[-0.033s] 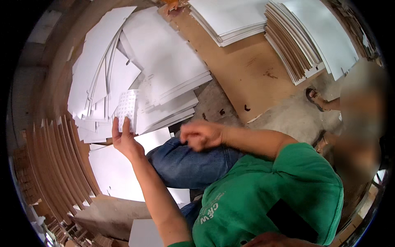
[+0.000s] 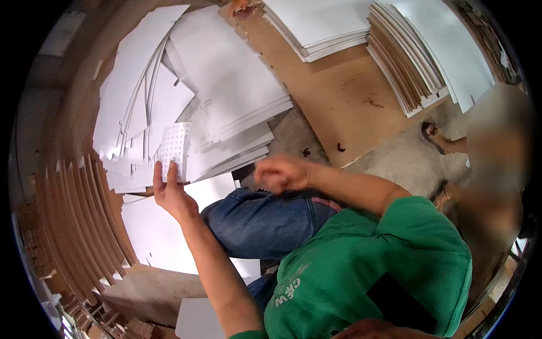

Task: The person sits on the floor and assembles white paperboard parts by inserting small dark fasteners into pre-cut holes. They handle the paper sheets and fasteners by hand, stacking the completed units into a pile.

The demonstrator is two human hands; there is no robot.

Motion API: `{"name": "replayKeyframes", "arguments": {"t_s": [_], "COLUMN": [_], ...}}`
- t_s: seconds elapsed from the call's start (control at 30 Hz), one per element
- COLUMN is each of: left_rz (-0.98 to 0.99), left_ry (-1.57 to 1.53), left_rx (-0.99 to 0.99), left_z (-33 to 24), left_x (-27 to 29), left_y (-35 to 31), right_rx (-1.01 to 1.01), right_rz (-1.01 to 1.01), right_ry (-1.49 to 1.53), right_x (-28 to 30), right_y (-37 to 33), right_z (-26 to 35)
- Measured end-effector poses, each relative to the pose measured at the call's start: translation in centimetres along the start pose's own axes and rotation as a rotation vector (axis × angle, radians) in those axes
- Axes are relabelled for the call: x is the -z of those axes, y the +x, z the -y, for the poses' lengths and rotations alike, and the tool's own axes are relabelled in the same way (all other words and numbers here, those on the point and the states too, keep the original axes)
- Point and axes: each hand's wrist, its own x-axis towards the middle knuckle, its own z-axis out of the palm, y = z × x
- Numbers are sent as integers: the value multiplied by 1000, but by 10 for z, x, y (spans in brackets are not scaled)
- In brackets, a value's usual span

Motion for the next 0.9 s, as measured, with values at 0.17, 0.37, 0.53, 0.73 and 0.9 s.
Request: {"name": "replayKeyframes", "arguments": {"t_s": [0.17,0.37,0.53,0.73,0.9], "left_rz": [-70,-177,-284,-386,-441], "left_ry": [-42,-85,24,43,69], "left_rx": [8,-20,-61,-80,-38], "left_z": [-8,-10,-16,-14,-12], "left_x": [18,35,44,76,91], "left_y": [-2,-3,-6,-12,-15], "right_rx": [-163,-425,-533,-607,-492], "right_rz": [-963,-893,-778,-713,-667], "right_ry": [-821,-1001,-1119,-1064,-1232], "right_x": [136,195,186,172,182], "right_y": [-22,-28,-12,12,18], "right_z": [16,-24,-60,-68,-66]}}
